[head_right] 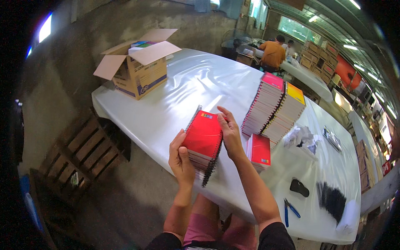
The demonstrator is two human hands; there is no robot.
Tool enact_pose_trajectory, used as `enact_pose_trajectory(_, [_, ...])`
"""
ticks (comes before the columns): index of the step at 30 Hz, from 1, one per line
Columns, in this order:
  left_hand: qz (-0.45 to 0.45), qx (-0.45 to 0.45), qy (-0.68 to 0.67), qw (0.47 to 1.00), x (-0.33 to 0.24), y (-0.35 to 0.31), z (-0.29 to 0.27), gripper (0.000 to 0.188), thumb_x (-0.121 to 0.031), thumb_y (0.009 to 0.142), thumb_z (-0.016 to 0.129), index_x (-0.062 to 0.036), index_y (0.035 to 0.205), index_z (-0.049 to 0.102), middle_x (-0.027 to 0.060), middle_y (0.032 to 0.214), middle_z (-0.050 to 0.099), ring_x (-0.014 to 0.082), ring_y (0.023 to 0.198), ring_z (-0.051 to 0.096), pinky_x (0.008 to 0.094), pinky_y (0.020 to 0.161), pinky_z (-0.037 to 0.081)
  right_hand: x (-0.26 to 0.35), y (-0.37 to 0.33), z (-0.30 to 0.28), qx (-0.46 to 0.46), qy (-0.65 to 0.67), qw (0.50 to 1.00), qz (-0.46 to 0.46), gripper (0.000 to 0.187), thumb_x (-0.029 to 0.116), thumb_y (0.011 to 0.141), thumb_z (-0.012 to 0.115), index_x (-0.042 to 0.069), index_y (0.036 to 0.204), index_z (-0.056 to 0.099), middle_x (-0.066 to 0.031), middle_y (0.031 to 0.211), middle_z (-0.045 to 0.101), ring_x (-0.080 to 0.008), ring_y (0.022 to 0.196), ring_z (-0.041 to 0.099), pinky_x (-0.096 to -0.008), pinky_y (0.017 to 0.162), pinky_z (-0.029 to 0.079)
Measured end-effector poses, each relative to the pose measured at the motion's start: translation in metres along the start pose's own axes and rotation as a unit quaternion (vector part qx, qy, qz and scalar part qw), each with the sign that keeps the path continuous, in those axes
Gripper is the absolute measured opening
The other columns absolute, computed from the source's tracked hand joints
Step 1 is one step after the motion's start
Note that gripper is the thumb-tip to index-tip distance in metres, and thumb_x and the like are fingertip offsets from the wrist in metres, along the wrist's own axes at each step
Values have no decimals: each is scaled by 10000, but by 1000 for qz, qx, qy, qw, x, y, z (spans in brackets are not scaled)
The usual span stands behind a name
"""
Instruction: The person finishes spiral notebooks by aligning a wire coil through the punched holes, trimming the excess wire using a pair of pliers, and tucking the end of the wire into the spiral.
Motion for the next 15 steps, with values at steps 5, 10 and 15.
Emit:
enact_pose_trajectory(5, [13, -73, 18, 997, -2, -6, -25, 651, -522, 967, 320, 18, 1326, 368, 157, 1382, 387, 249, 1269, 391, 396, 1046, 305, 38, -20, -68, -170, -236, 935, -201, 516, 381, 933, 533, 42, 1314, 457, -175, 1195, 537, -255, 1178, 455, -367, 1010, 334])
enact_pose_trajectory(10, [194, 78, -74, 975, -91, -64, -43, 535, -480, 933, 403, -55, 1258, 418, 113, 1295, 440, 233, 1240, 405, 422, 1025, 337, 2, -99, -224, -281, -499, 816, 79, 735, 512, 801, 642, -5, 1294, 470, -220, 1222, 533, -304, 1150, 502, -384, 984, 382])
enact_pose_trajectory(15, [437, 519, -114, 725, -132, -236, 29, 282, -166, 840, 595, -137, 1115, 646, 14, 1200, 539, 147, 1121, 549, 401, 946, 433, -66, -114, -236, -217, -378, 880, 187, 834, 573, 690, 722, -32, 1227, 521, -211, 1072, 635, -291, 925, 625, -384, 806, 477])
Point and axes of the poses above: each hand's wrist, its own y-axis towards the middle knuckle, its own z-axis out of the palm, x = y × z, the point moved 10 cm from there along y, towards the middle knuckle
